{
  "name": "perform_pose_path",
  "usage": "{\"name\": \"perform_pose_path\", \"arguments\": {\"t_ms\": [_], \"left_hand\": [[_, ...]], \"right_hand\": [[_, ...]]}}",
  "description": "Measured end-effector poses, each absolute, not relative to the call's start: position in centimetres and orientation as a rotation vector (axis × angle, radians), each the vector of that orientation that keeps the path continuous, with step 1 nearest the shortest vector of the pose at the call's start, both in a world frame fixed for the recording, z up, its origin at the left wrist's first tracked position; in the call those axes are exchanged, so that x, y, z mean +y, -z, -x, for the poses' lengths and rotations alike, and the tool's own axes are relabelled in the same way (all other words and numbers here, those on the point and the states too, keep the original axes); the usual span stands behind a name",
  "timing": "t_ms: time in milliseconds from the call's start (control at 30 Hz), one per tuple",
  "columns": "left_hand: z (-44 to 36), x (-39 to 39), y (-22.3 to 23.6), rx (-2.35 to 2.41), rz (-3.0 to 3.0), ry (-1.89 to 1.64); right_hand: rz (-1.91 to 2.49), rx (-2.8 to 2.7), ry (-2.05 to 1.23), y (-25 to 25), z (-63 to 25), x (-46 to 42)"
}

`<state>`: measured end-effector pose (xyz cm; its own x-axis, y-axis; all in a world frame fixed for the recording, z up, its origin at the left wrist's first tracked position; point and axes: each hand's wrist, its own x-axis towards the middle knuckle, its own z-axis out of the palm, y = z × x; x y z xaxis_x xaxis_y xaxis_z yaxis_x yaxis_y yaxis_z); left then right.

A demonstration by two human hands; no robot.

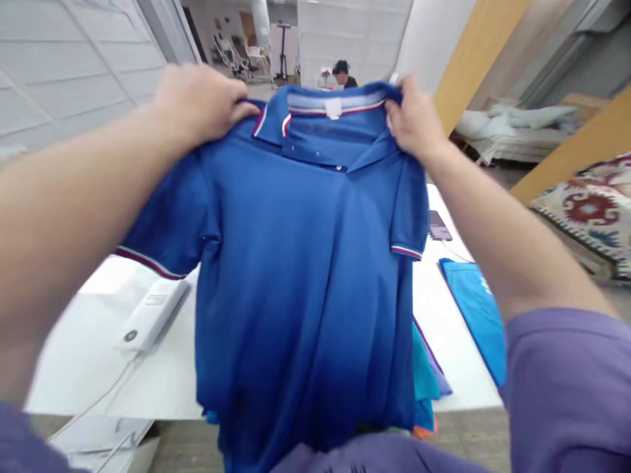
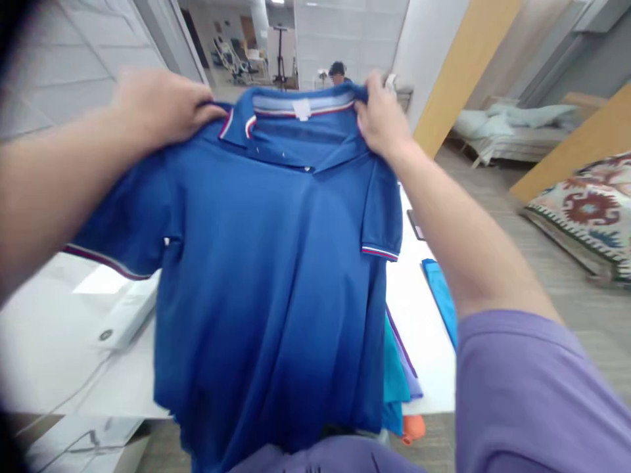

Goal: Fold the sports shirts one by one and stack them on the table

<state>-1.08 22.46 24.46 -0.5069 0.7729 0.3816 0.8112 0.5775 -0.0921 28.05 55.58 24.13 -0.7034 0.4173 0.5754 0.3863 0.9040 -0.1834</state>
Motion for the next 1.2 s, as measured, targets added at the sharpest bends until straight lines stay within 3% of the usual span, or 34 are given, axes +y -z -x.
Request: {"name": "perform_pose_path", "arguments": {"t_ms": [167,300,400,600,833,1067,1200], "left_hand": [[2.6,27.9,-9.1,-2.453,1.246,0.241],[-0.5,29.3,-1.2,-2.499,1.363,0.272],[-3.6,29.7,-1.2,-2.505,1.403,0.267],[-13.7,32.0,-6.5,-2.565,1.638,0.190],[-33.0,38.1,-8.2,-2.443,2.035,0.284],[-45.2,42.1,-2.4,-2.439,2.346,0.381],[-48.3,46.9,1.0,-2.608,2.246,0.533]], "right_hand": [[0.631,-2.750,-0.095,-7.3,-21.7,58.8],[0.749,-2.964,-0.035,-2.6,-30.4,61.8],[1.089,-2.910,0.002,-2.8,-42.8,64.2],[1.994,-2.659,-0.025,-1.0,-66.8,63.6],[1.634,-2.716,-0.252,0.5,-77.9,55.6],[1.171,-2.776,-1.297,-4.0,-91.4,43.4],[1.224,-2.693,-1.401,-5.8,-93.7,40.6]]}}
